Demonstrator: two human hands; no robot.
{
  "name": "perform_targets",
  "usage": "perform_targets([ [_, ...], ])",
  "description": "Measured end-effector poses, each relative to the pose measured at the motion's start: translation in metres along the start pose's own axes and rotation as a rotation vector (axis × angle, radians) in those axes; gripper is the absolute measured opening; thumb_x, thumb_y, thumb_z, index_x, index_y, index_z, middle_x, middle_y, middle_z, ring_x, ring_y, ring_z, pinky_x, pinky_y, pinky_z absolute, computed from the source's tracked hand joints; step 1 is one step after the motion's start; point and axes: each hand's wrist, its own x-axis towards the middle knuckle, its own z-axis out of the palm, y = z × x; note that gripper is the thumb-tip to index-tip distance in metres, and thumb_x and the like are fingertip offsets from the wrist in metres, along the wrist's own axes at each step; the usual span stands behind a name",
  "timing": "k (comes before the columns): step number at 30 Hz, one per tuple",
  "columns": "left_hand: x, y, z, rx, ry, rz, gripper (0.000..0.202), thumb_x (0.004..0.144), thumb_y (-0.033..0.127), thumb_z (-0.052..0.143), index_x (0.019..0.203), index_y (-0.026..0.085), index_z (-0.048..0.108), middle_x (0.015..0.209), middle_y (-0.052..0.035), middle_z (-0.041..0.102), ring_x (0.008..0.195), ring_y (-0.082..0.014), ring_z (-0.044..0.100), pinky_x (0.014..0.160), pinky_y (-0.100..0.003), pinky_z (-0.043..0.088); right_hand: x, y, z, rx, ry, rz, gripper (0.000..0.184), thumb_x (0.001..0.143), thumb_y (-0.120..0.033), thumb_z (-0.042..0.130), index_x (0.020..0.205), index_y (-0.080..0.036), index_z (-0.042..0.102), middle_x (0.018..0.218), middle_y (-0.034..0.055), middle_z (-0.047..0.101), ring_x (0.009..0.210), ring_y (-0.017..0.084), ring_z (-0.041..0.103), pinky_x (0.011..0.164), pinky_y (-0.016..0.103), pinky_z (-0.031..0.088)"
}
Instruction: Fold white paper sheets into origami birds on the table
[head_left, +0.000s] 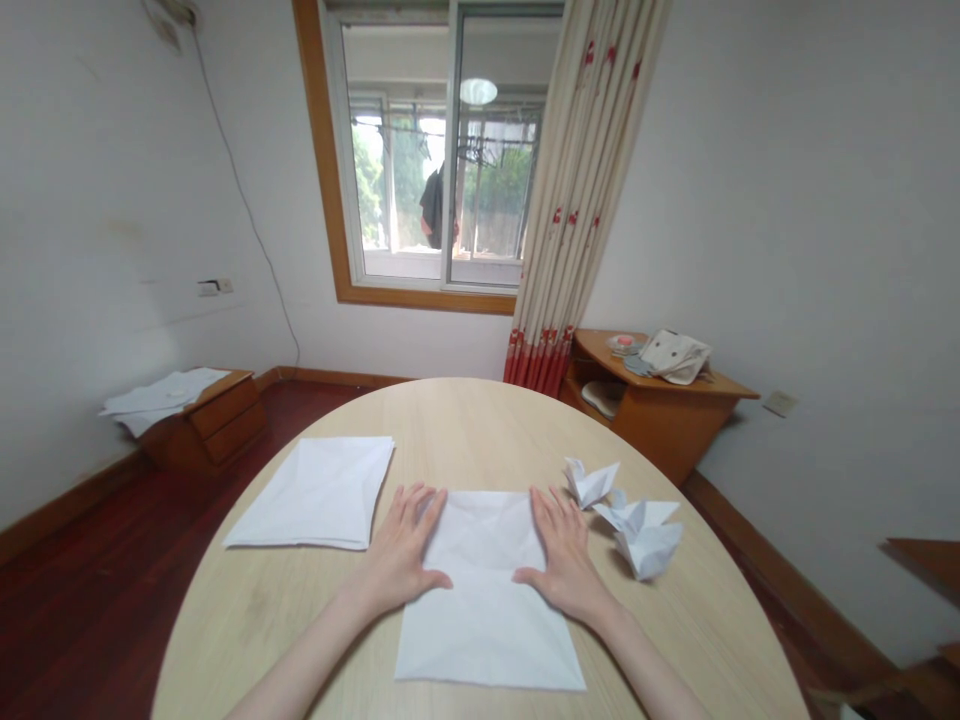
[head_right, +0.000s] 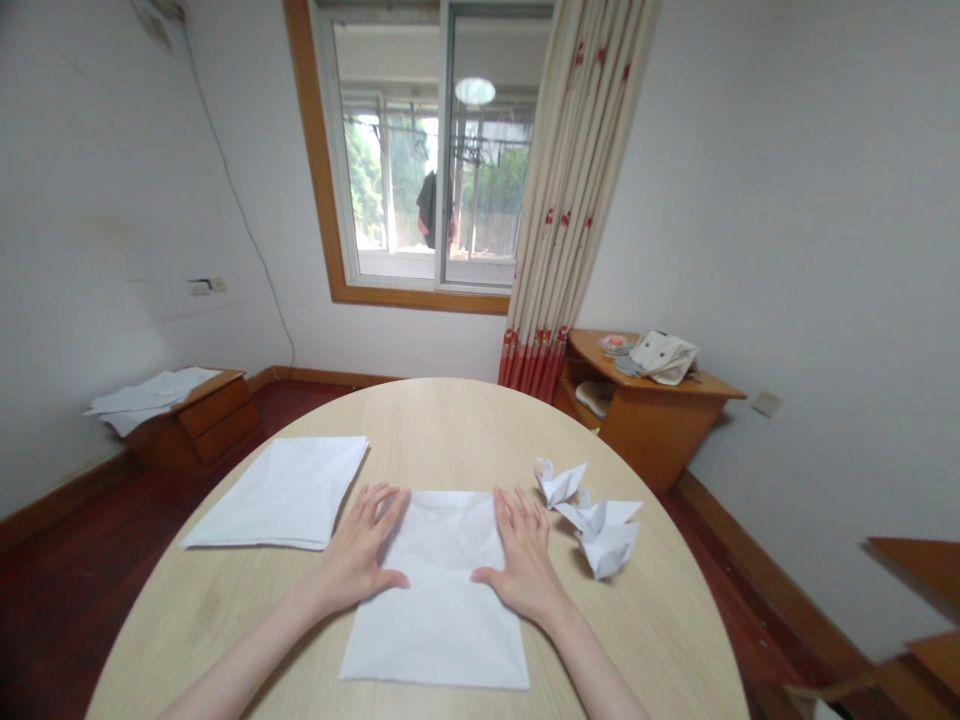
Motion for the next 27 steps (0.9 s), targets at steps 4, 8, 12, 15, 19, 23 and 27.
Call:
perform_targets([
  [4,0.002,0.001,-0.001,0.037,0.021,0.016,0.107,0.069,0.057,0.073,0.149,0.027,0.009,0.140,-0.0155,0.037,0.135,-0.0389,0.028,0.109,-0.063,0.021,0.002,-0.002,0.000,-0.039,0.109,-0.040,0.111,0.073,-0.062,0.063,0.150,-0.018,-0.003,0.146,0.0178,0.029,0.139,0.040,0.014,0.111,0.058,0.003],
  [8,0.002,0.001,-0.002,0.088,0.046,0.033,0.100,0.074,0.056,0.069,0.149,0.024,0.011,0.140,-0.0158,0.039,0.134,-0.0372,0.030,0.110,-0.061,0.020,0.003,-0.004,-0.001,-0.062,0.180,-0.030,0.105,0.076,-0.060,0.060,0.150,-0.020,-0.002,0.144,0.0164,0.032,0.138,0.040,0.016,0.109,0.059,-0.002],
  [12,0.002,0.003,-0.003,0.145,0.115,0.066,0.096,0.076,0.054,0.068,0.149,0.022,0.014,0.137,-0.0151,0.043,0.131,-0.0362,0.034,0.111,-0.061,0.018,0.001,-0.008,-0.006,-0.072,0.201,-0.003,0.100,0.076,-0.060,0.058,0.150,-0.021,0.004,0.141,0.0163,0.039,0.138,0.041,0.018,0.108,0.061,-0.005],
  [15,0.001,0.007,-0.004,0.174,0.192,0.055,0.092,0.078,0.048,0.067,0.149,0.022,0.014,0.132,-0.0137,0.046,0.128,-0.0360,0.036,0.112,-0.061,0.013,-0.002,-0.010,-0.010,-0.068,0.218,-0.023,0.098,0.077,-0.060,0.059,0.151,-0.021,0.007,0.139,0.0150,0.044,0.137,0.042,0.018,0.107,0.063,-0.004],
  [19,-0.001,0.013,-0.008,0.193,0.251,0.064,0.082,0.083,0.037,0.060,0.149,0.021,0.015,0.126,-0.0124,0.050,0.124,-0.0336,0.041,0.112,-0.061,0.013,-0.005,-0.013,-0.016,-0.065,0.229,-0.052,0.094,0.079,-0.059,0.057,0.151,-0.023,0.010,0.138,0.0128,0.048,0.136,0.041,0.021,0.107,0.063,-0.003],
  [23,-0.001,0.016,-0.010,0.216,0.267,0.112,0.072,0.088,0.026,0.052,0.149,0.020,0.014,0.120,-0.0114,0.052,0.120,-0.0310,0.044,0.112,-0.061,0.013,-0.003,-0.016,-0.022,-0.074,0.242,-0.070,0.097,0.078,-0.058,0.059,0.151,-0.023,0.005,0.138,0.0123,0.048,0.136,0.040,0.022,0.108,0.062,-0.005],
  [27,-0.002,0.017,-0.010,0.221,0.329,0.154,0.069,0.091,0.020,0.046,0.150,0.021,0.011,0.114,-0.0097,0.054,0.116,-0.0286,0.047,0.112,-0.060,0.016,0.001,-0.019,-0.028,-0.069,0.217,-0.060,0.099,0.078,-0.054,0.060,0.151,-0.024,0.000,0.142,0.0120,0.044,0.138,0.039,0.020,0.109,0.060,-0.006],
])
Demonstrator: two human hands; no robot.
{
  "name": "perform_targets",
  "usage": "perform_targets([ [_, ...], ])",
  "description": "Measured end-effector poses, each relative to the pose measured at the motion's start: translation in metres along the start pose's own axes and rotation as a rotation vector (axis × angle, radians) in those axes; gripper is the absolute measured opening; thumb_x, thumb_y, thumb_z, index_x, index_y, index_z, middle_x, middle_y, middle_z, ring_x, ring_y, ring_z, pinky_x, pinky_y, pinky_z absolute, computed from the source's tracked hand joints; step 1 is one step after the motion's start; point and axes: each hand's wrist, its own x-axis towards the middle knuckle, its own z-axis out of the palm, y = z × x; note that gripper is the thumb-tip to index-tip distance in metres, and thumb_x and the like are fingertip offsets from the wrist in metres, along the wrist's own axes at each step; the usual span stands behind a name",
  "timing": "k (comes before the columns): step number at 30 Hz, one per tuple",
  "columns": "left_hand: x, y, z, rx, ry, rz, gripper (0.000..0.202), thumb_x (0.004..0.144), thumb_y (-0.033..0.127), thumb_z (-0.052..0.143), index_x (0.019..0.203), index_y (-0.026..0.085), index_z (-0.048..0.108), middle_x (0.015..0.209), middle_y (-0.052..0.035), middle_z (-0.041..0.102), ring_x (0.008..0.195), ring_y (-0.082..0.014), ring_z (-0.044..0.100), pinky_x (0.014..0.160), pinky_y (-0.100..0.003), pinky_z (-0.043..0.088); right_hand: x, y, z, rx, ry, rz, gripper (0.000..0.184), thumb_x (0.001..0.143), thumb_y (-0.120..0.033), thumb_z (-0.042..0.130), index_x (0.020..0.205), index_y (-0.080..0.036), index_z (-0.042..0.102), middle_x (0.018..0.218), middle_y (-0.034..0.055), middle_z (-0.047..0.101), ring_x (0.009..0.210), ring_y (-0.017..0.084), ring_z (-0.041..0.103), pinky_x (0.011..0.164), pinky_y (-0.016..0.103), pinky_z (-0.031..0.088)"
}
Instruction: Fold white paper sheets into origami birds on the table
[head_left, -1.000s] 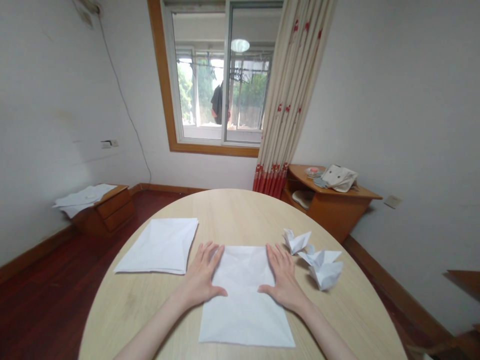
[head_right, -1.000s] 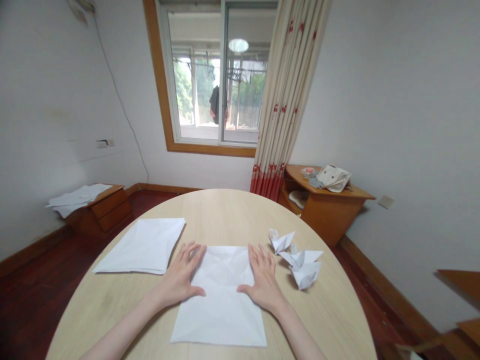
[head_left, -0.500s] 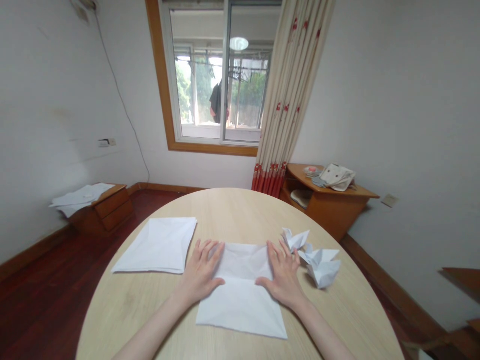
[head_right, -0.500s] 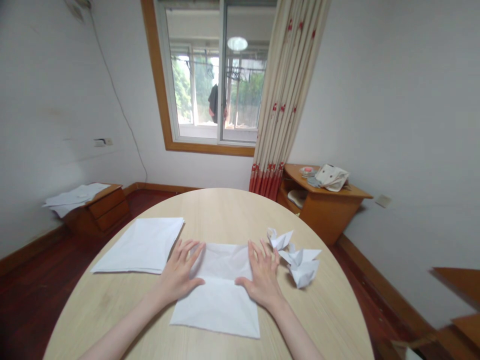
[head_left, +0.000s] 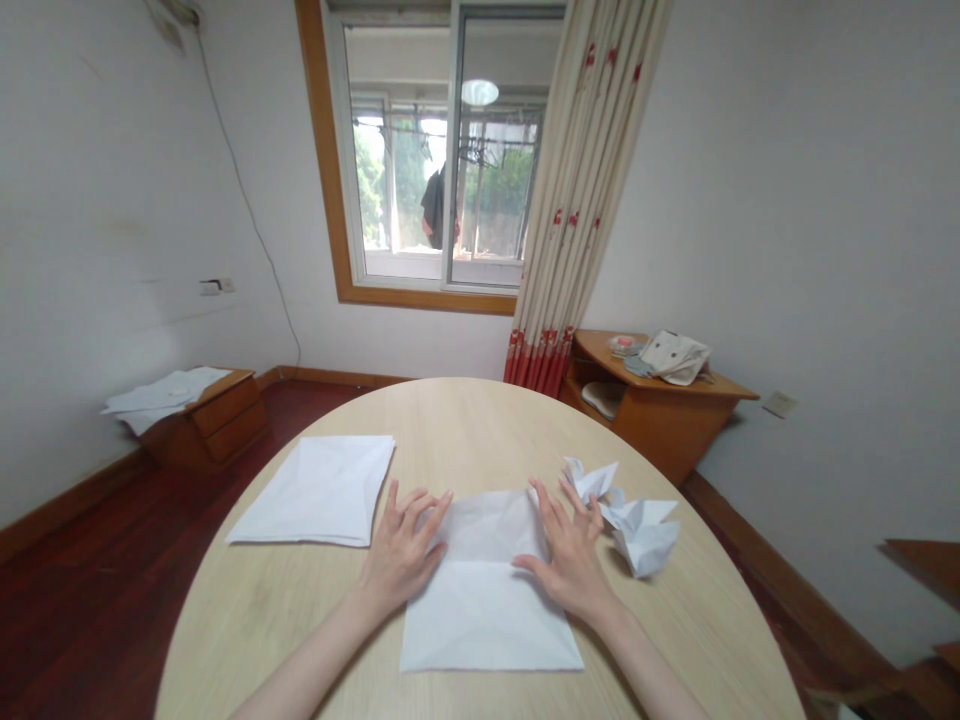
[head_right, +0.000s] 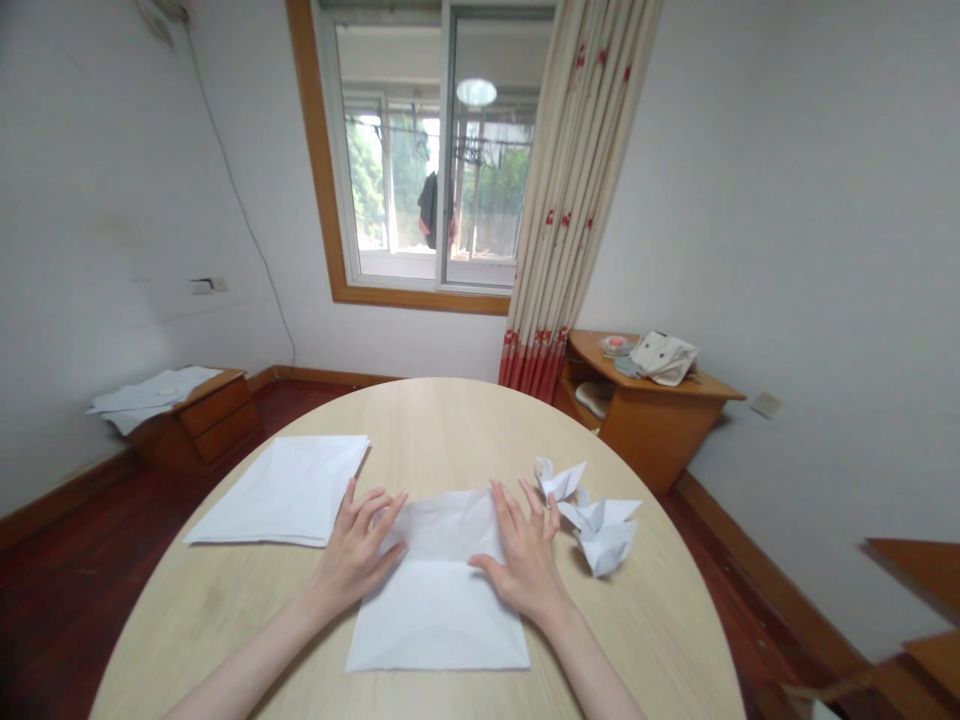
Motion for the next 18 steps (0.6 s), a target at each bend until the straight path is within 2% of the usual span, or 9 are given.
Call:
perform_targets([
  [4,0.001,0.002,-0.001,-0.002,0.089,0.035,0.067,0.092,0.015,0.045,0.150,0.020,0.013,0.107,-0.0082,0.056,0.109,-0.0260,0.051,0.111,-0.058,0.021,0.003,-0.001,-0.001,0.009,0.006,-0.012,0.098,0.080,-0.055,0.058,0.151,-0.022,-0.002,0.145,0.0115,0.041,0.139,0.037,0.018,0.110,0.060,-0.004],
  [7,0.003,0.003,-0.003,-0.018,0.147,0.054,0.063,0.092,0.018,0.047,0.149,0.018,0.020,0.101,-0.0073,0.056,0.103,-0.0246,0.053,0.110,-0.056,0.025,0.003,0.001,-0.003,0.045,0.055,-0.061,0.094,0.084,-0.055,0.053,0.151,-0.020,-0.003,0.138,0.0110,0.050,0.139,0.036,0.019,0.109,0.061,-0.003],
  [11,0.006,0.006,-0.012,-0.105,0.173,0.027,0.056,0.091,0.029,0.052,0.142,0.015,0.035,0.096,-0.0067,0.057,0.097,-0.0233,0.054,0.108,-0.053,0.028,0.001,0.001,-0.010,0.105,0.120,-0.107,0.077,0.092,-0.055,0.038,0.151,-0.019,0.002,0.126,0.0097,0.060,0.136,0.034,0.026,0.108,0.062,0.001],
  [16,0.008,0.007,-0.024,-0.285,0.168,0.016,0.031,0.092,0.036,0.047,0.113,0.021,0.063,0.090,-0.0050,0.058,0.090,-0.0211,0.055,0.104,-0.052,0.030,-0.003,0.000,-0.023,0.201,0.164,-0.126,0.068,0.095,-0.059,0.016,0.151,-0.020,0.010,0.112,0.0077,0.068,0.134,0.032,0.032,0.107,0.064,-0.001],
  [18,0.010,0.007,-0.028,-0.386,0.130,-0.020,0.036,0.094,0.045,0.040,0.102,0.022,0.068,0.092,-0.0059,0.059,0.092,-0.0218,0.055,0.103,-0.052,0.031,-0.005,0.000,-0.028,0.229,0.156,-0.125,0.068,0.095,-0.060,0.012,0.151,-0.020,0.013,0.107,0.0076,0.070,0.132,0.032,0.036,0.107,0.064,-0.002],
])
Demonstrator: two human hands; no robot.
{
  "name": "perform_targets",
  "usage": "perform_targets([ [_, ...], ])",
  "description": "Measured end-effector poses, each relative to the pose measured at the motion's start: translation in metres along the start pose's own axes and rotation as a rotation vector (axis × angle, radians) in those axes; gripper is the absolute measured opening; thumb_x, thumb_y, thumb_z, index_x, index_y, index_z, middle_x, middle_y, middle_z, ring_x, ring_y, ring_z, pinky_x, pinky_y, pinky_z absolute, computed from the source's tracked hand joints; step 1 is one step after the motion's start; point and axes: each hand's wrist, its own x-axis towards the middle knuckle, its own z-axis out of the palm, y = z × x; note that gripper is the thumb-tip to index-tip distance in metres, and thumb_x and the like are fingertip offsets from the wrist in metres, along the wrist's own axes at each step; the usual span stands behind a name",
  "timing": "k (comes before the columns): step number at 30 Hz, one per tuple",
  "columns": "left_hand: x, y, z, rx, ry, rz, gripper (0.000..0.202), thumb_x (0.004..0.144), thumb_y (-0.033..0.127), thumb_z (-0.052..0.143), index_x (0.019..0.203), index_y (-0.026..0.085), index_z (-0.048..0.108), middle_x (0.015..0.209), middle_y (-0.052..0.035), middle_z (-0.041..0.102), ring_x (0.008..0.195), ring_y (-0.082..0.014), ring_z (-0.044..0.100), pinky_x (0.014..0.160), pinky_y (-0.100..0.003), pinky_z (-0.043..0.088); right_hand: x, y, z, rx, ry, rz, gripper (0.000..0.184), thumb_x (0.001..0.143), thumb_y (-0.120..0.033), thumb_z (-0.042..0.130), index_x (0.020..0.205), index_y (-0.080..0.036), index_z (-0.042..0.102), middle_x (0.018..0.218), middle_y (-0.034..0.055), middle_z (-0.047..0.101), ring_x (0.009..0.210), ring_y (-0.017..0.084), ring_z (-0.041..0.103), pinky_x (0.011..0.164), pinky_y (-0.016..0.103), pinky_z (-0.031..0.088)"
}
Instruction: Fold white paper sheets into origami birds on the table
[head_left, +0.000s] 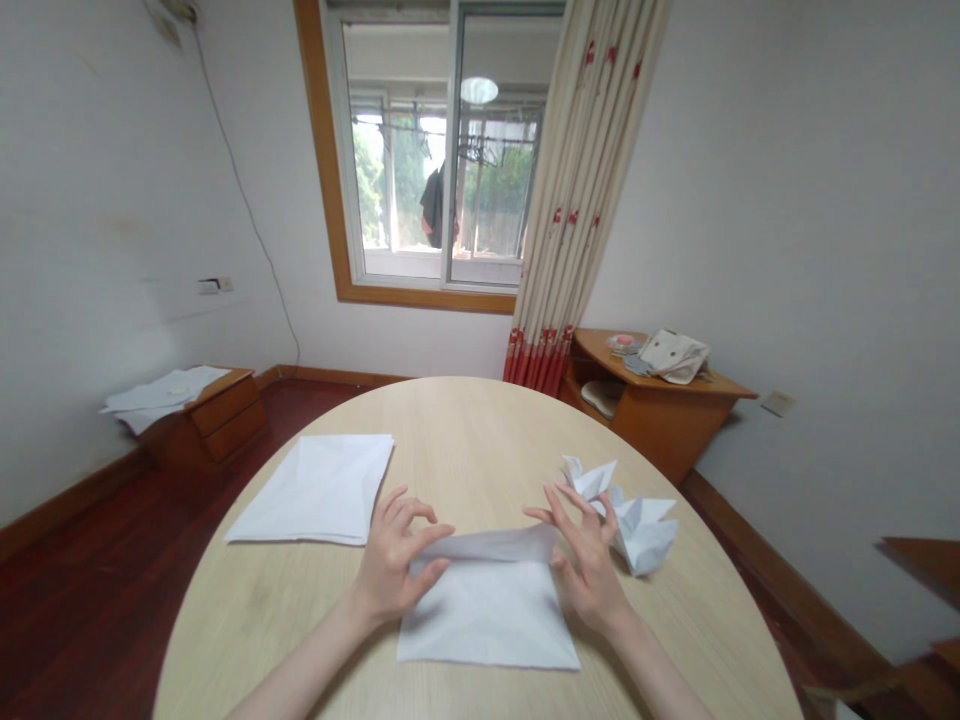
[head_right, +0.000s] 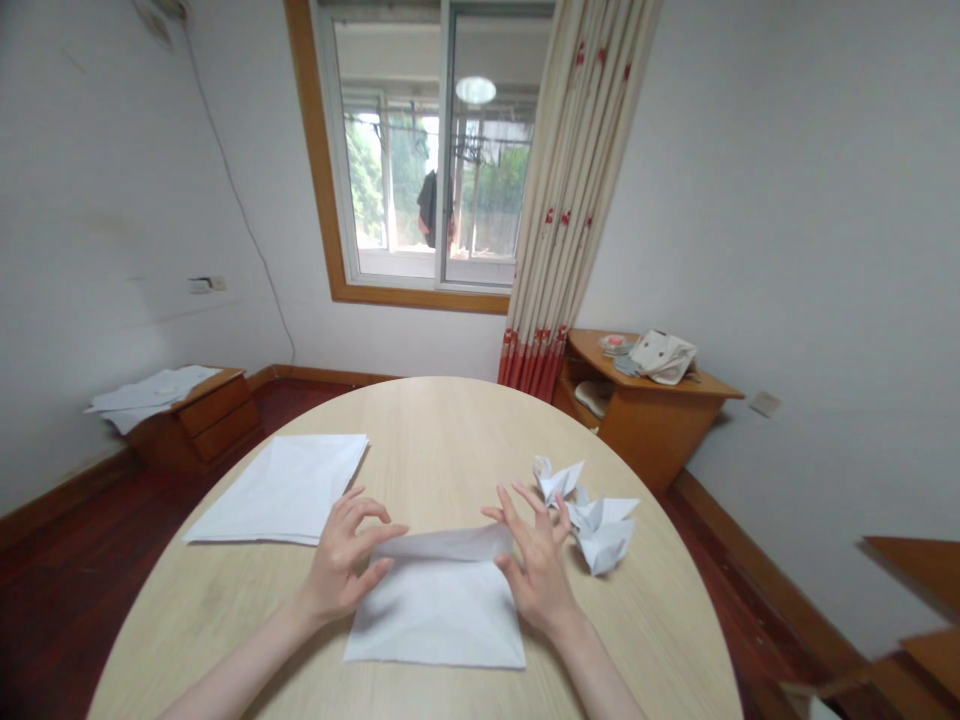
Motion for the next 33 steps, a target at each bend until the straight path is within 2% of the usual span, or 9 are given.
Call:
perform_targets([
  [3,0.003,0.001,-0.003,-0.195,-0.071,-0.123,0.055,0.096,0.057,0.029,0.094,0.023,0.071,0.095,-0.0070,0.061,0.097,-0.0228,0.056,0.104,-0.050,0.030,0.000,-0.001,-0.007,0.044,-0.042,0.012,0.066,0.095,-0.060,0.010,0.149,-0.023,0.019,0.104,0.0063,0.072,0.130,0.032,0.040,0.106,0.065,-0.001],
  [6,0.006,0.001,-0.004,-0.428,-0.133,-0.268,0.065,0.094,0.064,0.023,0.088,0.023,0.074,0.091,-0.0067,0.064,0.093,-0.0227,0.058,0.103,-0.046,0.031,0.000,0.002,-0.014,0.095,-0.099,0.017,0.063,0.095,-0.060,0.011,0.146,-0.027,0.030,0.102,0.0046,0.073,0.128,0.031,0.043,0.106,0.066,0.000],
  [10,0.007,-0.003,-0.003,-0.702,-0.174,-0.376,0.075,0.092,0.069,0.019,0.082,0.020,0.075,0.087,-0.0083,0.066,0.086,-0.0232,0.061,0.090,-0.040,0.040,0.000,0.005,-0.020,0.133,-0.105,-0.005,0.062,0.095,-0.060,0.012,0.138,-0.029,0.045,0.091,0.0043,0.074,0.122,0.031,0.051,0.107,0.067,0.001],
  [13,0.006,-0.005,-0.001,-0.835,-0.243,-0.454,0.081,0.091,0.070,0.016,0.079,0.018,0.076,0.088,-0.0101,0.067,0.084,-0.0238,0.061,0.081,-0.036,0.042,0.001,0.002,-0.023,0.179,-0.098,-0.025,0.060,0.096,-0.058,0.015,0.128,-0.029,0.056,0.085,0.0039,0.074,0.113,0.030,0.059,0.108,0.065,0.010],
  [17,0.002,-0.006,0.003,-0.887,-0.349,-0.488,0.082,0.091,0.070,0.016,0.078,0.017,0.077,0.091,-0.0109,0.067,0.086,-0.0244,0.061,0.084,-0.036,0.041,0.004,-0.005,-0.025,0.272,-0.077,-0.065,0.054,0.098,-0.054,0.022,0.108,-0.026,0.067,0.086,0.0041,0.074,0.095,0.025,0.066,0.100,0.056,0.033],
  [20,0.001,-0.004,0.005,-0.903,-0.411,-0.502,0.079,0.090,0.071,0.021,0.078,0.017,0.076,0.092,-0.0109,0.067,0.086,-0.0238,0.060,0.085,-0.036,0.041,0.005,-0.010,-0.027,0.324,-0.047,-0.058,0.052,0.098,-0.053,0.028,0.098,-0.022,0.070,0.087,0.0060,0.073,0.085,0.022,0.066,0.083,0.043,0.047],
  [22,0.001,-0.001,0.006,-0.927,-0.449,-0.512,0.074,0.090,0.071,0.026,0.080,0.017,0.076,0.094,-0.0104,0.067,0.087,-0.0232,0.061,0.084,-0.034,0.042,0.004,-0.012,-0.027,0.344,-0.047,-0.052,0.050,0.098,-0.051,0.031,0.097,-0.020,0.070,0.084,0.0068,0.073,0.081,0.021,0.066,0.075,0.038,0.049],
  [26,0.003,0.007,0.007,-0.942,-0.543,-0.491,0.067,0.090,0.069,0.033,0.087,0.018,0.076,0.097,-0.0101,0.067,0.092,-0.0224,0.062,0.087,-0.033,0.043,0.002,-0.014,-0.024,0.352,-0.107,-0.047,0.046,0.099,-0.046,0.033,0.099,-0.019,0.071,0.077,0.0061,0.074,0.073,0.020,0.066,0.072,0.036,0.049],
  [33,0.006,0.017,0.007,-0.818,-0.668,-0.473,0.059,0.090,0.066,0.038,0.095,0.020,0.074,0.107,-0.0093,0.067,0.099,-0.0218,0.062,0.093,-0.032,0.042,-0.003,-0.015,-0.013,0.298,-0.374,0.087,0.049,0.097,-0.048,0.034,0.096,-0.018,0.073,0.084,0.0091,0.074,0.077,0.021,0.065,0.072,0.035,0.048],
])
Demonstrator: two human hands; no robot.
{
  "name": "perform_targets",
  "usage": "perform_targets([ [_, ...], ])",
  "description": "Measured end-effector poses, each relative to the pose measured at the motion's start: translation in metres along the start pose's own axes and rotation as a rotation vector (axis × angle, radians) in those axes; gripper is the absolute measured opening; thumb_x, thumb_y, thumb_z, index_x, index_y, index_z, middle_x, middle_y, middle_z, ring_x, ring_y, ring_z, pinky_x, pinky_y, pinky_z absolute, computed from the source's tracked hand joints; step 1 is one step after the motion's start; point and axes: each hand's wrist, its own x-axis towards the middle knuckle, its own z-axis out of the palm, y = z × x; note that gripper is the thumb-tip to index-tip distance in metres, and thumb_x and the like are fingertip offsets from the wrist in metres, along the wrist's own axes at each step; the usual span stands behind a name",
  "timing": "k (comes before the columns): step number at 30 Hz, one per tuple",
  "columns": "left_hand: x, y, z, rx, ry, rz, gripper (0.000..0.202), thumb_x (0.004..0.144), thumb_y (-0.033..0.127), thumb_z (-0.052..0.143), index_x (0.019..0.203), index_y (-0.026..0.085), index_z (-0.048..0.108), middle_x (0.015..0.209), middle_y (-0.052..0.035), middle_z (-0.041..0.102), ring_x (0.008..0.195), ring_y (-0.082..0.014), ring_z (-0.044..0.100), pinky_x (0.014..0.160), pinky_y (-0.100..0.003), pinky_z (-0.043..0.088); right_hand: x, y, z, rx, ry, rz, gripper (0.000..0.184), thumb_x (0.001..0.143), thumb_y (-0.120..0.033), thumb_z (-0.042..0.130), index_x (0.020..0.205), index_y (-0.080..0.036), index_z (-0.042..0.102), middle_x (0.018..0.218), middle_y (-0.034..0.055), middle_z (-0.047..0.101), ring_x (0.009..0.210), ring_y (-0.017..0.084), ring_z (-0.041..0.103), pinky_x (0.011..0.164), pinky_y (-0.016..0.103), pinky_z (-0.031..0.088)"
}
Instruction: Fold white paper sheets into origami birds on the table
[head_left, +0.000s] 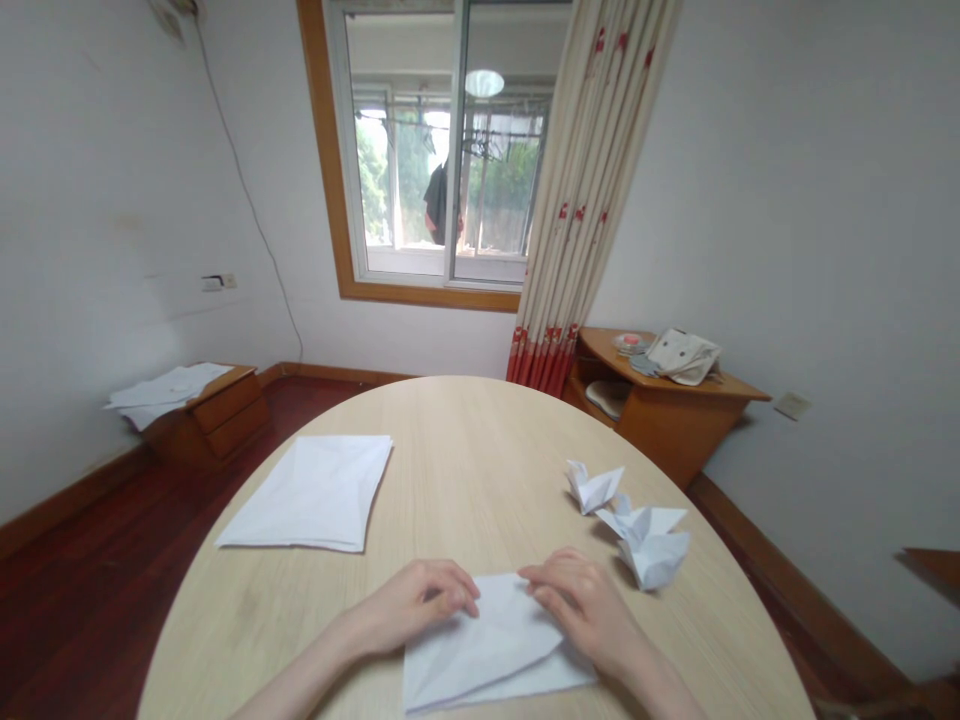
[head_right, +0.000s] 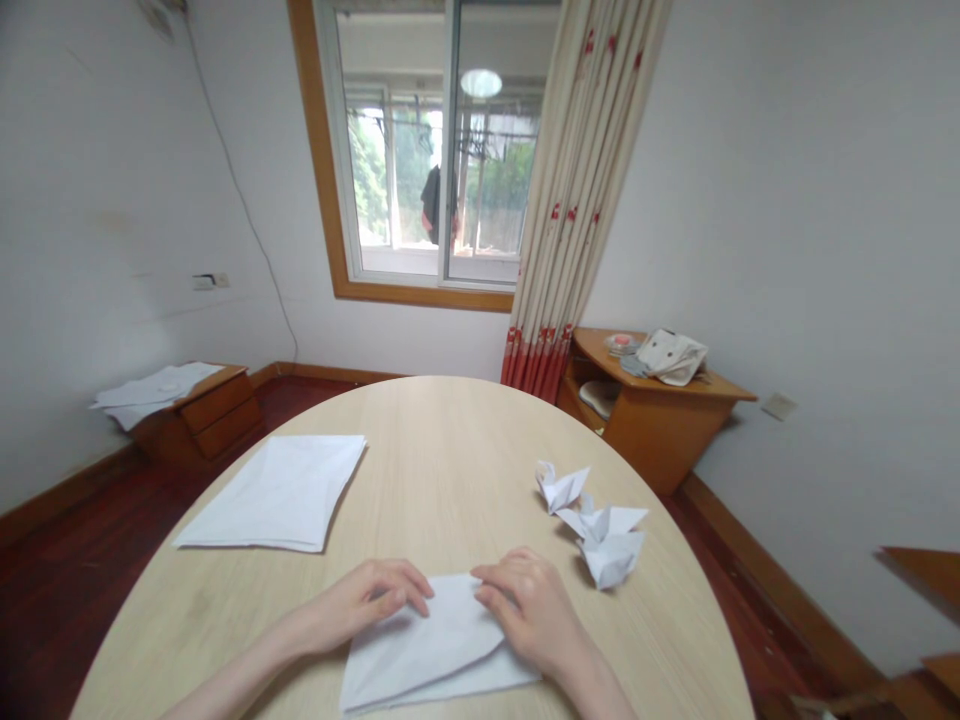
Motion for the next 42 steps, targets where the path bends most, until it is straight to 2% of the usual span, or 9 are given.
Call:
perform_targets([
  [8,-0.001,-0.003,-0.001,0.094,0.032,-0.023,0.050,0.092,0.058,0.042,0.096,0.019,0.073,0.109,-0.0089,0.067,0.099,-0.0214,0.062,0.093,-0.032,0.042,0.001,-0.006,0.001,0.046,-0.126,0.082,0.049,0.091,-0.057,0.041,0.096,-0.020,0.073,0.092,0.0093,0.072,0.088,0.024,0.064,0.081,0.038,0.047],
  [11,0.000,-0.005,0.001,0.136,0.063,-0.045,0.039,0.091,0.049,0.049,0.094,0.019,0.073,0.110,-0.0086,0.067,0.101,-0.0213,0.062,0.093,-0.032,0.043,0.003,-0.011,0.000,0.072,-0.171,0.079,0.045,0.090,-0.056,0.045,0.098,-0.021,0.072,0.096,0.0084,0.072,0.091,0.024,0.064,0.083,0.037,0.048],
  [15,-0.001,-0.009,0.004,0.232,0.121,-0.071,0.023,0.082,0.033,0.065,0.099,0.019,0.071,0.116,-0.0078,0.064,0.107,-0.0215,0.060,0.098,-0.031,0.041,0.004,-0.015,0.000,0.100,-0.202,0.064,0.042,0.088,-0.054,0.050,0.102,-0.021,0.072,0.103,0.0085,0.071,0.098,0.025,0.062,0.090,0.040,0.047],
  [18,-0.001,-0.011,0.004,0.346,0.099,-0.106,0.036,0.073,0.025,0.074,0.109,0.020,0.068,0.123,-0.0073,0.062,0.112,-0.0228,0.057,0.101,-0.033,0.040,0.005,-0.015,0.001,0.114,-0.213,0.067,0.040,0.087,-0.052,0.053,0.103,-0.021,0.072,0.110,0.0095,0.070,0.104,0.026,0.061,0.093,0.043,0.046],
  [21,-0.002,-0.015,0.004,0.456,0.058,-0.114,0.052,0.069,0.028,0.080,0.118,0.022,0.064,0.128,-0.0081,0.059,0.117,-0.0253,0.055,0.103,-0.036,0.040,0.005,-0.014,0.003,0.101,-0.227,0.083,0.036,0.087,-0.050,0.054,0.102,-0.022,0.072,0.114,0.0090,0.069,0.107,0.026,0.060,0.095,0.044,0.045],
  [27,0.000,-0.024,0.006,0.561,0.037,-0.089,0.056,0.077,0.036,0.074,0.129,0.025,0.057,0.135,-0.0078,0.055,0.122,-0.0265,0.052,0.105,-0.039,0.040,0.006,-0.014,0.013,-0.002,-0.258,0.139,0.037,0.091,-0.047,0.051,0.113,-0.023,0.068,0.124,0.0079,0.064,0.117,0.027,0.055,0.103,0.047,0.039],
  [32,0.001,-0.027,0.010,0.606,0.029,-0.065,0.058,0.083,0.041,0.068,0.136,0.026,0.049,0.140,-0.0079,0.050,0.128,-0.0282,0.047,0.110,-0.044,0.035,0.008,-0.014,0.031,-0.112,-0.234,0.098,0.036,0.095,-0.037,0.045,0.125,-0.025,0.060,0.132,0.0069,0.058,0.121,0.026,0.052,0.104,0.050,0.038],
  [36,0.003,-0.032,0.014,0.672,0.029,-0.063,0.058,0.087,0.038,0.064,0.140,0.027,0.043,0.143,-0.0070,0.045,0.131,-0.0274,0.043,0.112,-0.044,0.032,0.009,-0.013,0.045,-0.180,-0.210,0.081,0.041,0.095,-0.027,0.042,0.135,-0.023,0.050,0.137,0.0086,0.053,0.123,0.026,0.050,0.104,0.049,0.040],
  [42,0.000,-0.041,0.024,0.774,0.000,-0.055,0.058,0.096,0.028,0.050,0.148,0.022,0.025,0.150,-0.0113,0.031,0.138,-0.0234,0.031,0.114,-0.045,0.027,0.007,-0.005,0.056,-0.163,-0.240,0.060,0.047,0.099,-0.029,0.030,0.145,-0.023,0.033,0.150,0.0057,0.035,0.138,0.022,0.031,0.114,0.049,0.029],
])
